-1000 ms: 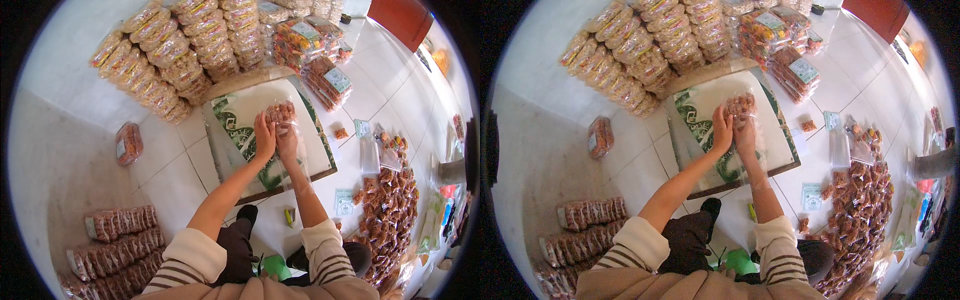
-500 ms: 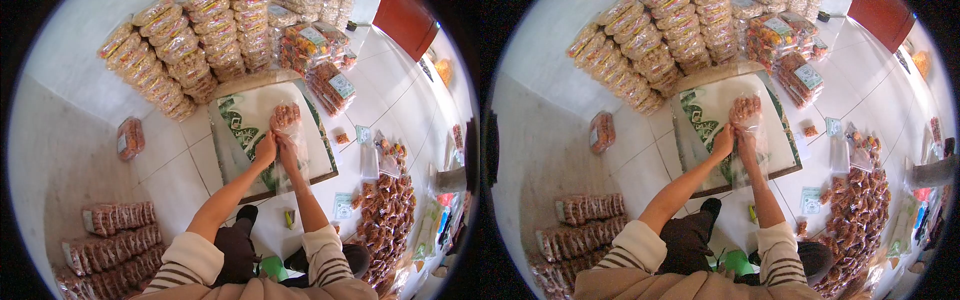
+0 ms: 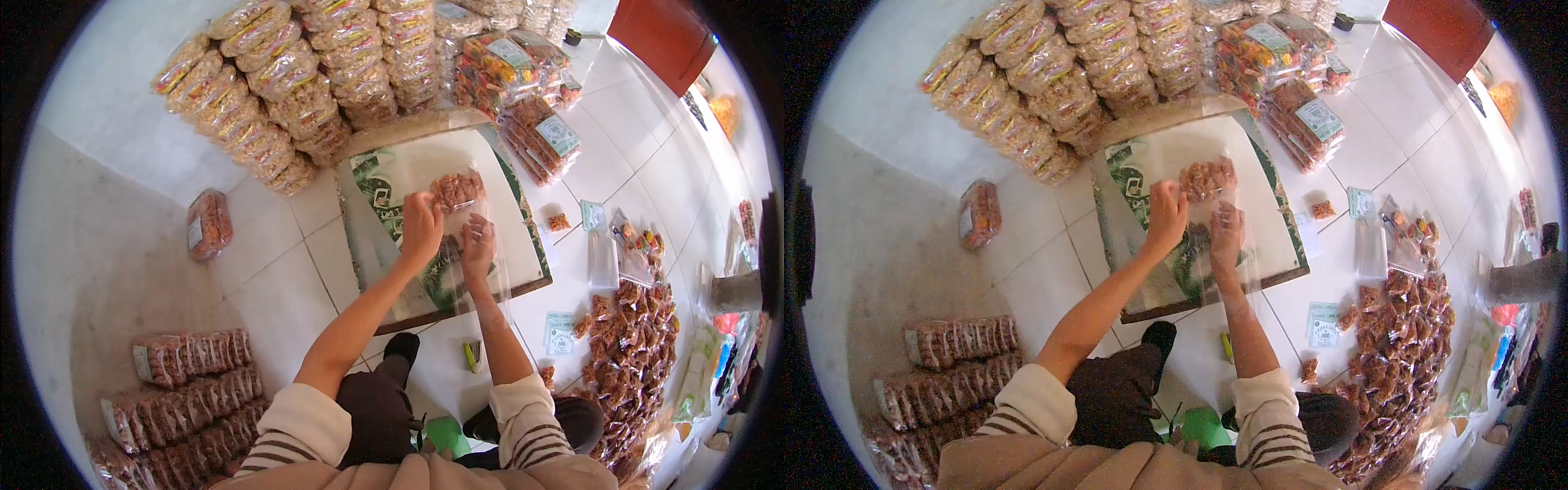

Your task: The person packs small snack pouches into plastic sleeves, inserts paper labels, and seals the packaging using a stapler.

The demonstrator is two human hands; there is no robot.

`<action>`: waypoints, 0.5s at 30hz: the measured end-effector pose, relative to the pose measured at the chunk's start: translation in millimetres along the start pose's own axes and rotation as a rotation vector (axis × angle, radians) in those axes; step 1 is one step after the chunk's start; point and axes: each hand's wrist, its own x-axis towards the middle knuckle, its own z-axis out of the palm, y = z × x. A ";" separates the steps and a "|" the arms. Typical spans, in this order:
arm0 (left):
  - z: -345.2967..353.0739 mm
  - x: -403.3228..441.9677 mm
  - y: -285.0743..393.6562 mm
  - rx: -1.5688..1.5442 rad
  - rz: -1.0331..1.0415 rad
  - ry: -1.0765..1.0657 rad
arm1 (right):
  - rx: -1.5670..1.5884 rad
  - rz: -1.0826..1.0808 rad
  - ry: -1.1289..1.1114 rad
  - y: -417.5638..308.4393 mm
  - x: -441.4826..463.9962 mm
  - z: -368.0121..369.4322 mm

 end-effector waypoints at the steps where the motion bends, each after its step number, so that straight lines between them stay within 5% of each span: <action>1: -1.9 11.3 5.9 -0.001 -0.001 -0.002 | 0.011 -0.025 0.088 -3.1 0.0 1.3; 3: -3.9 29.9 18.2 0.159 0.438 -0.134 | 0.023 -0.051 0.176 -3.2 5.1 5.6; 12: 25.5 34.4 -10.7 0.248 0.389 -0.201 | -0.067 0.102 0.123 -19.6 35.3 10.1; 15: 23.0 31.4 -9.4 0.362 0.454 -0.222 | -0.138 0.096 0.256 -16.7 41.5 18.0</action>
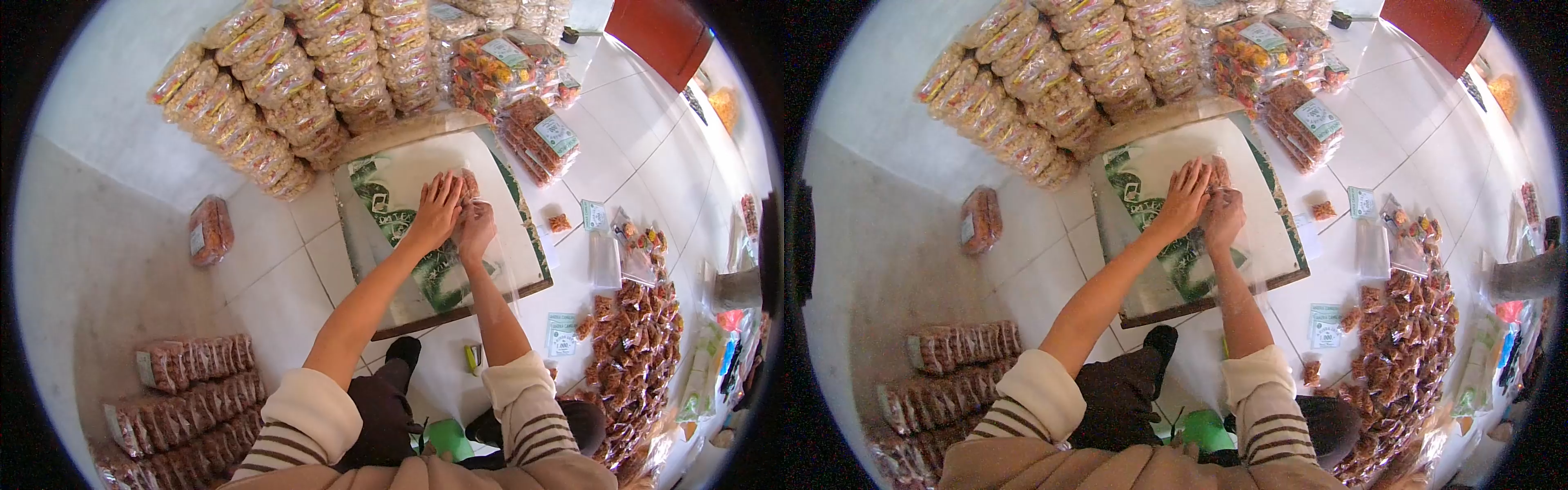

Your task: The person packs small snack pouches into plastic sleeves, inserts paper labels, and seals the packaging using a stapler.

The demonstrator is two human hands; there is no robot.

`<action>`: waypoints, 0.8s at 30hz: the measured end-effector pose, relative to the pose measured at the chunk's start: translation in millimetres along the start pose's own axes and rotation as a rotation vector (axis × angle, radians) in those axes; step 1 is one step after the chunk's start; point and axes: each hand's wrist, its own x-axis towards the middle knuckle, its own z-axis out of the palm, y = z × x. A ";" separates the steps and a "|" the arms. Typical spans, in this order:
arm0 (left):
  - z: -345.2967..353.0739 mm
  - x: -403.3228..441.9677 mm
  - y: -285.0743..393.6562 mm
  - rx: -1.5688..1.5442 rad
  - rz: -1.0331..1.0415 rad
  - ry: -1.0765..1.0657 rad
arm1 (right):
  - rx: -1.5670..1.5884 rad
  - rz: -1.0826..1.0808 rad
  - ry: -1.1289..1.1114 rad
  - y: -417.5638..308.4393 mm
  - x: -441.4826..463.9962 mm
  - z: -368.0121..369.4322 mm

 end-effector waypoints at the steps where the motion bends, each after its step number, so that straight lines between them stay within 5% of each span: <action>1: 0.5 0.5 -1.3 0.001 0.003 -0.001 | -0.015 0.021 0.015 0.2 0.6 1.8; 7: -2.3 3.7 -9.9 0.009 -0.057 0.020 | 0.065 0.006 0.056 -1.0 -14.7 -4.4; 9: 5.9 5.2 -17.5 0.060 -0.270 0.336 | 0.054 -0.032 0.104 5.7 -23.8 -13.4; 11: 13.5 2.4 -29.4 -0.113 -0.298 0.254 | -0.131 -0.093 -0.179 9.5 -27.1 -19.6; 17: 2.6 9.6 -30.6 -0.517 -0.450 0.075 | -0.150 -0.277 -0.170 22.7 -25.7 -11.9; 18: 2.4 10.1 -29.0 -0.506 -0.438 0.061 | -0.150 -0.275 -0.170 18.4 -22.3 -12.3; 20: 1.0 8.3 -27.3 -0.486 -0.428 0.040 | 0.037 0.173 -0.203 8.4 -13.1 -6.5; 24: 19.2 5.3 -20.6 -0.447 -0.293 0.276 | -0.036 0.057 -0.118 16.8 -12.3 4.3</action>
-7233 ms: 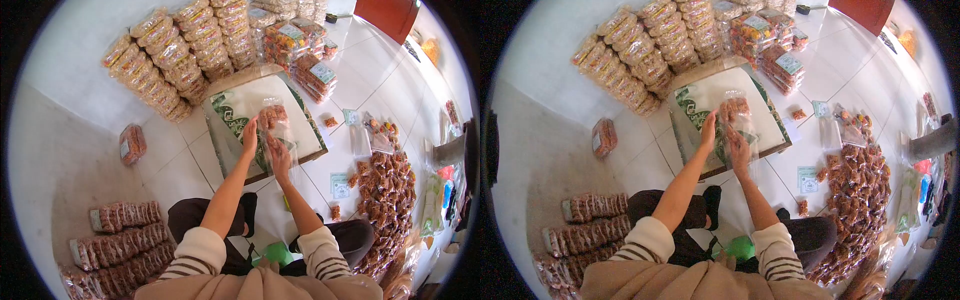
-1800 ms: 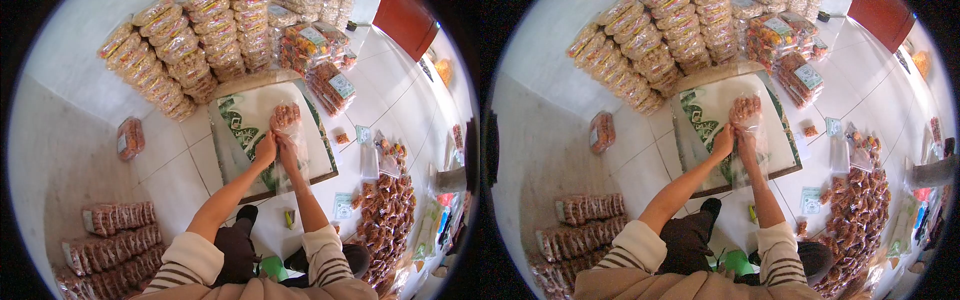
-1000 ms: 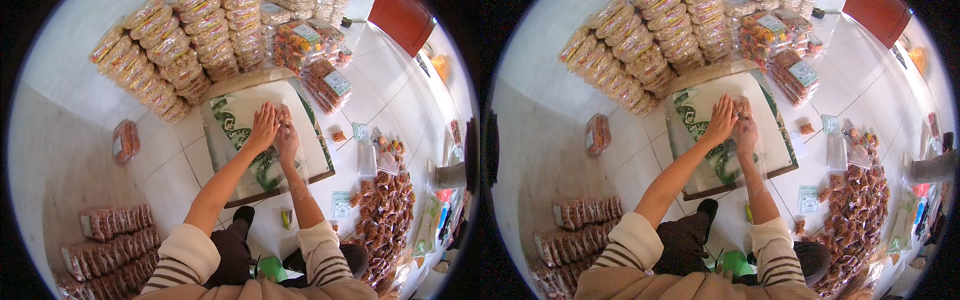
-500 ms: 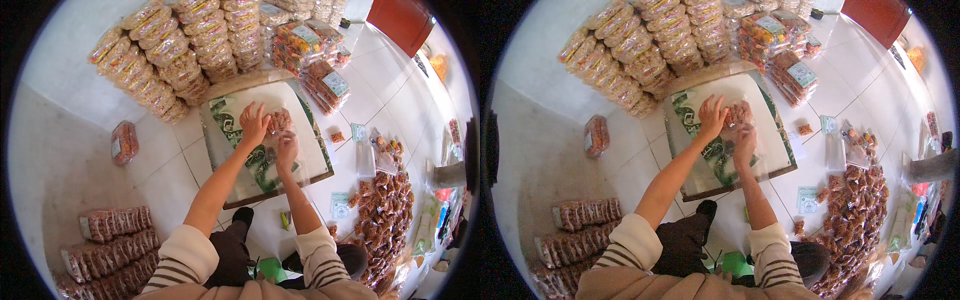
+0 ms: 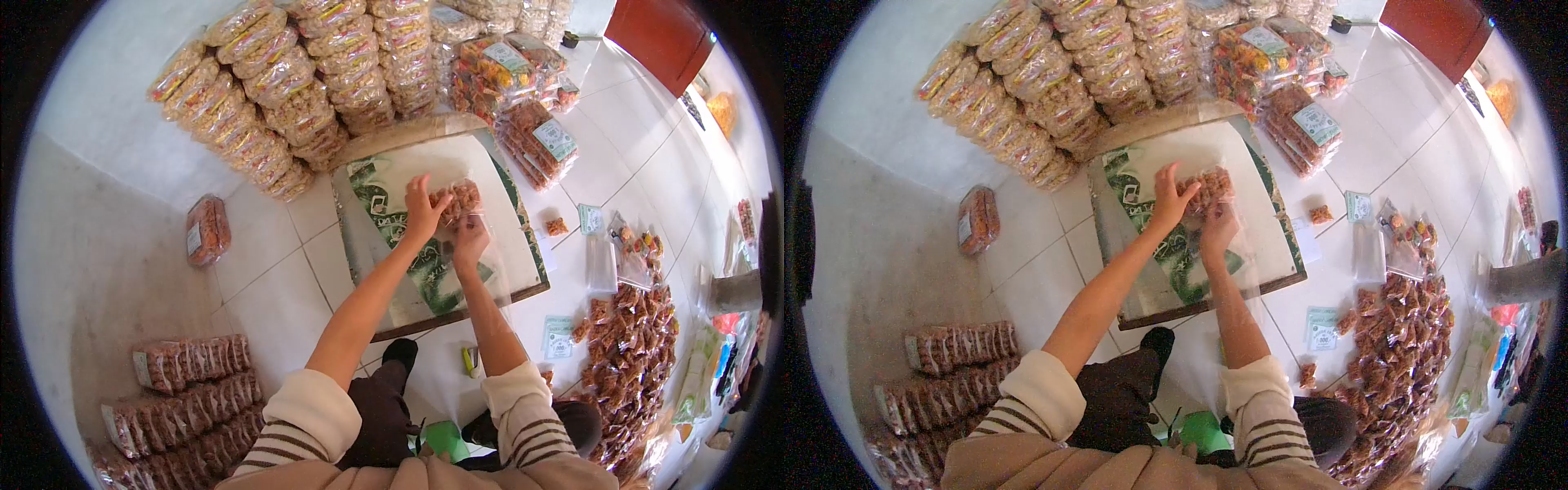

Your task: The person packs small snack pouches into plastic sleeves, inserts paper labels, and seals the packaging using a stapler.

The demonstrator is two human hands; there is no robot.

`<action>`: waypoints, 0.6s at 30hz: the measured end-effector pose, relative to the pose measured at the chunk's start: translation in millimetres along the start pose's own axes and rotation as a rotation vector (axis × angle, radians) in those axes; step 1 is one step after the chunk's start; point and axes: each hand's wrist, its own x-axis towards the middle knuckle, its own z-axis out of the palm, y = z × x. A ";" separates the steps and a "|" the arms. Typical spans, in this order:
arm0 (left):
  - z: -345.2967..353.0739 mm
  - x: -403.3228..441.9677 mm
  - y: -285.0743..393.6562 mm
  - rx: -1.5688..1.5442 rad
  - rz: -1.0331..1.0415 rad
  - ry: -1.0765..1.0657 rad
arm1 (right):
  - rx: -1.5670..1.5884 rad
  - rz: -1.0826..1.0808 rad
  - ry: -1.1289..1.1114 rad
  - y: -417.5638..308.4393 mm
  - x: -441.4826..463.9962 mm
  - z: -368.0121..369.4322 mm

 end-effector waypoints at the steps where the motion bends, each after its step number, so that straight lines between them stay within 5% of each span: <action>1: 5.9 -5.3 7.6 0.072 -0.139 0.207 | 0.098 -0.081 0.032 5.9 -6.2 0.3; 2: 10.2 -10.0 13.7 0.143 -0.279 0.415 | 0.197 -0.165 0.063 12.1 -10.3 0.2; 3: 10.6 -14.6 20.0 -0.001 -0.507 0.337 | 0.195 -0.169 0.062 9.2 -15.7 -3.4; 6: 2.8 -17.7 23.6 -0.091 -0.599 0.079 | 0.392 0.061 0.001 4.7 -31.9 -9.5; 11: -9.0 -9.7 20.7 -0.015 -0.573 -0.075 | 0.227 -0.078 -0.166 6.1 -24.7 -8.3; 13: -13.3 -8.2 18.9 -0.220 -0.649 -0.208 | 0.158 -0.173 -0.135 -0.4 -23.8 -9.2; 15: -10.9 -10.5 20.3 -0.283 -0.674 -0.134 | 0.083 -0.265 -0.104 2.3 -24.0 -8.0; 18: -11.2 -10.8 26.3 -0.372 -0.740 -0.030 | 0.203 -0.120 -0.126 10.0 -29.2 -8.7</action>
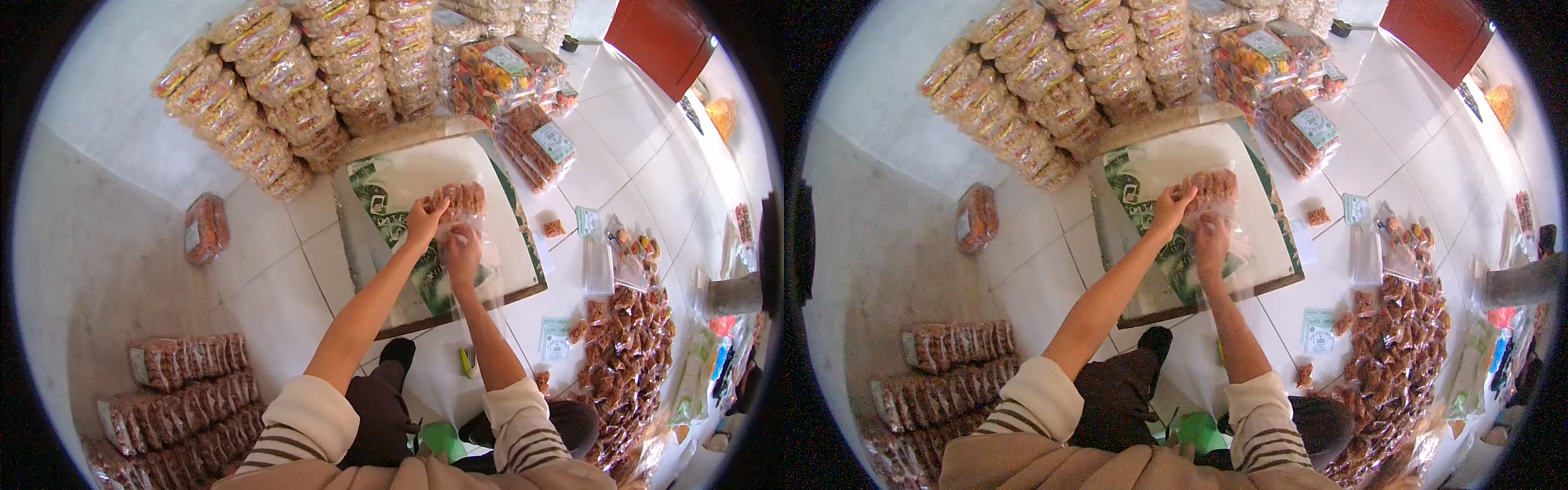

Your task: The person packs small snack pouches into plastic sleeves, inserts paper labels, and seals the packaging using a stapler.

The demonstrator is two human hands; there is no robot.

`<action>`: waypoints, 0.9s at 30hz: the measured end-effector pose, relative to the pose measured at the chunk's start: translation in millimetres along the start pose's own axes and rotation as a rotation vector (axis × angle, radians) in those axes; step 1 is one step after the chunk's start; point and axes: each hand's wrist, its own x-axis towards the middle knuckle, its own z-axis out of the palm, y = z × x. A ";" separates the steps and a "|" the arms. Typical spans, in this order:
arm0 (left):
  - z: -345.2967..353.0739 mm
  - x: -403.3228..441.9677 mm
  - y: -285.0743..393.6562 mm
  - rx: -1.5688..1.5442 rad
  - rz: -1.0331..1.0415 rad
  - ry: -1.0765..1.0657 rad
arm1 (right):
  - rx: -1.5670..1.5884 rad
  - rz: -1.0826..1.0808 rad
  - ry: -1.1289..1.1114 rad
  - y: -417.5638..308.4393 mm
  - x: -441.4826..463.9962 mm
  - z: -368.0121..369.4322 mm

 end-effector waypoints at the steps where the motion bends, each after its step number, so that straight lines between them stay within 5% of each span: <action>1: 0.4 -0.4 0.3 -0.035 -0.027 0.031 | 0.066 0.004 -0.048 -9.6 -2.7 -1.4; 9: 0.2 2.5 -9.0 0.074 0.022 -0.013 | -0.096 -0.312 -0.043 -13.3 4.5 4.7; 11: 5.7 -0.9 -3.3 0.040 -0.020 -0.039 | -0.152 -0.220 -0.167 -8.7 4.4 -6.8; 13: 17.9 -3.6 -3.6 0.537 0.366 0.336 | -0.243 -0.143 -0.028 -14.9 -0.3 -15.9; 15: 15.5 -2.1 11.3 0.537 0.562 0.273 | -0.330 -0.065 0.107 -18.4 -2.1 -17.5; 17: 14.7 0.8 20.8 0.537 0.760 0.211 | -0.019 -0.003 0.173 -18.5 3.7 -13.0; 19: 17.8 5.5 18.5 0.833 0.993 0.015 | -0.022 -0.003 0.176 -13.2 9.1 -10.9; 24: 21.3 12.4 11.1 0.783 0.914 -0.103 | -0.256 0.026 0.159 -6.8 27.4 -4.9; 27: 18.6 15.7 6.7 0.755 0.928 -0.137 | -0.160 0.302 0.143 -31.8 41.5 -8.2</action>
